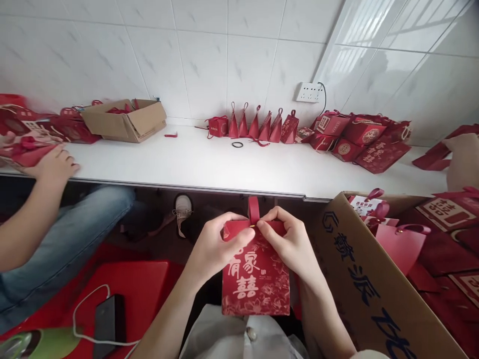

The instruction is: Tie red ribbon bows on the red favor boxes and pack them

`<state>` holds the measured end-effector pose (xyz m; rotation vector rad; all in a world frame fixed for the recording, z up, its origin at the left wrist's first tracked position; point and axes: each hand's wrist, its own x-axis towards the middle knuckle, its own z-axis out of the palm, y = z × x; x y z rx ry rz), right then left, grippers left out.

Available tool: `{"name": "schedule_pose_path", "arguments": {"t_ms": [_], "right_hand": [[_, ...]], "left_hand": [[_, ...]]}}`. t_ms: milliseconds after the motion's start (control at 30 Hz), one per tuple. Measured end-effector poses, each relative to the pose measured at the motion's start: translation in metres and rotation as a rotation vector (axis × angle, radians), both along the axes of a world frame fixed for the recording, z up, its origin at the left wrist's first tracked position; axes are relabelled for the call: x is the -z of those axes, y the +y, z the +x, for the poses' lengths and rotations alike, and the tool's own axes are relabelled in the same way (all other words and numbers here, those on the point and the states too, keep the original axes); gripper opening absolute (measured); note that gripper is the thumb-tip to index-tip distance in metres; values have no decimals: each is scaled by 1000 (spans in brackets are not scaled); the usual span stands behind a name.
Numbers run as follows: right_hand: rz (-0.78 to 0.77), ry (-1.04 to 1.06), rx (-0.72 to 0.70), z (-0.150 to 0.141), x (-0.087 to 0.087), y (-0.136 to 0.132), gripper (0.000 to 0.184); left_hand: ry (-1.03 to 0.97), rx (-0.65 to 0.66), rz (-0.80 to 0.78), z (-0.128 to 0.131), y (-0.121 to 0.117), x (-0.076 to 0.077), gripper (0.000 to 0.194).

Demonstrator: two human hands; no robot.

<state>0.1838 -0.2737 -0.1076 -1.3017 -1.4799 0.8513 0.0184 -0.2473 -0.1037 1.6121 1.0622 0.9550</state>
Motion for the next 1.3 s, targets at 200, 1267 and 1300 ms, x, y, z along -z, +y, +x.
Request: {"name": "schedule_pose_path", "arguments": {"t_ms": [200,1267,1300], "right_hand": [[-61,3,-7,0,1,11,25],[-154,505,509,89,57,87,25],[-143,584,569,94,63,90,27]], "left_hand": [[8,-84,-2,3,7,8,25],[-531,247,-483,69,119,72,52],[-523,275,-470,68,120,84,56]]}}
